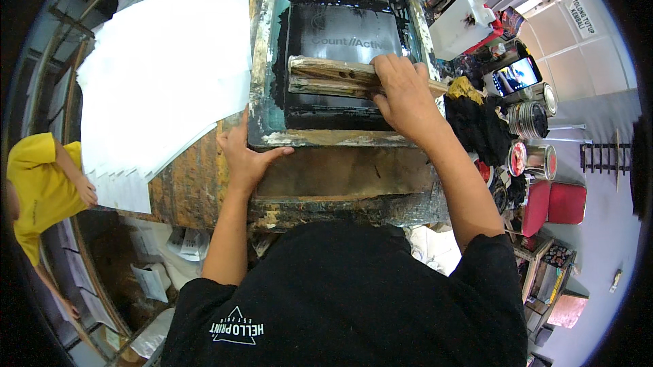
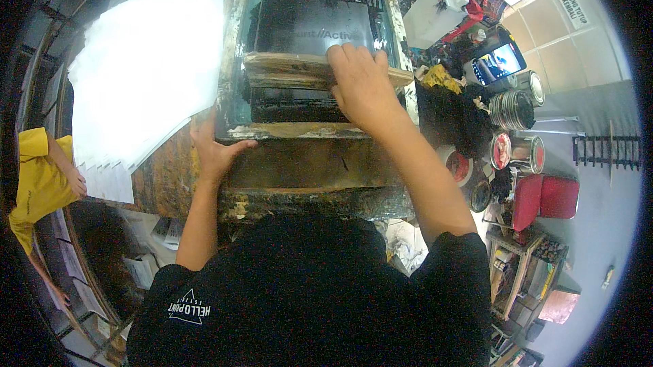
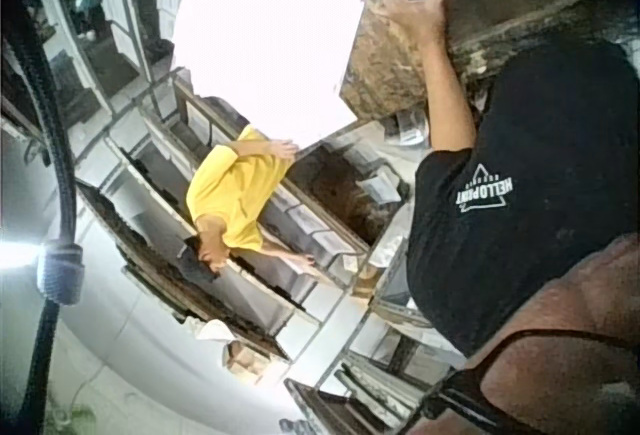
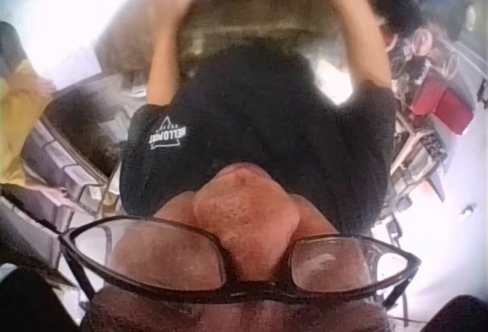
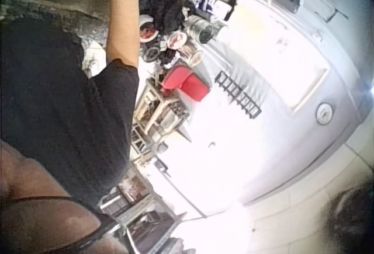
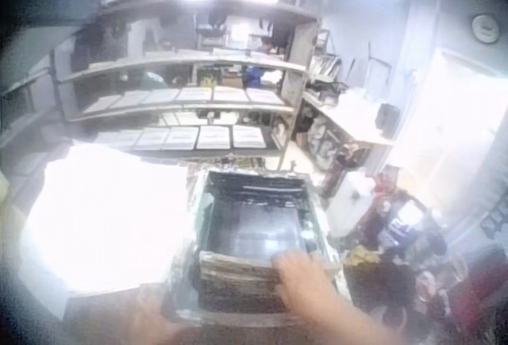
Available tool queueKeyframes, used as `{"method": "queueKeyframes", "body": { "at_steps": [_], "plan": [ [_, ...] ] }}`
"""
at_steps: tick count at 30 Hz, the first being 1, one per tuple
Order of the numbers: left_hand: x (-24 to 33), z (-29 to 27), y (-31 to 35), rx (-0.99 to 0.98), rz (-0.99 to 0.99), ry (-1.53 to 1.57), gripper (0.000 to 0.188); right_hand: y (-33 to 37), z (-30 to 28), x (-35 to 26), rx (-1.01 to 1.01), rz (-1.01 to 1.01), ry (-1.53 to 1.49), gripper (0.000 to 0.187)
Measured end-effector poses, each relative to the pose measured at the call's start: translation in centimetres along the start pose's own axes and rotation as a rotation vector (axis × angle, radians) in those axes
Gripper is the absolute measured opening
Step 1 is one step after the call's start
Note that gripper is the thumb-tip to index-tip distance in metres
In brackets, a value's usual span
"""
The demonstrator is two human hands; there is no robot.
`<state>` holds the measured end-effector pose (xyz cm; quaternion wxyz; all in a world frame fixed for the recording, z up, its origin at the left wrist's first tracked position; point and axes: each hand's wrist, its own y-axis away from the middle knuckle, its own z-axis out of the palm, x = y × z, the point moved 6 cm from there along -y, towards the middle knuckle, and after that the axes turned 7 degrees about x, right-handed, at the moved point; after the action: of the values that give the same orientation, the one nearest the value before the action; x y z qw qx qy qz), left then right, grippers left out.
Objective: The person performs screen printing on sheets of paper. They place a sheet on the printing surface, lower the screen, use a squeegee to spread ink, lift the screen, and set the printed paper aside. They also use a spray bottle to clean the screen between prints.
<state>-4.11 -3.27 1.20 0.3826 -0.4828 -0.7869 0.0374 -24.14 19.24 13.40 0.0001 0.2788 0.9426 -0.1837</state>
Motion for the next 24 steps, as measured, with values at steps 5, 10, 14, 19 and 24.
{"method": "queueKeyframes", "body": {
  "at_steps": [5,10,14,19,24],
  "plan": [
    [-0.5,0.5,-0.2,-0.002,-0.003,0.014,0.125,-0.5,1.4,0.3,0.011,-0.019,0.076,0.042],
    [0.0,0.2,-0.7,-0.019,0.029,0.054,0.121,-9.0,5.1,6.1,0.309,-0.049,0.223,0.039],
    [0.0,0.1,-0.7,-0.033,0.008,0.076,0.127,-16.7,9.7,11.5,0.327,-0.022,0.316,0.04],
    [0.2,0.1,-0.9,-0.037,0.029,0.094,0.131,-21.9,13.8,14.6,0.36,-0.055,0.364,0.031],
    [-0.2,0.2,-0.3,-0.025,0.006,0.068,0.132,-23.2,15.3,15.5,0.312,-0.033,0.369,0.046]
  ]
}}
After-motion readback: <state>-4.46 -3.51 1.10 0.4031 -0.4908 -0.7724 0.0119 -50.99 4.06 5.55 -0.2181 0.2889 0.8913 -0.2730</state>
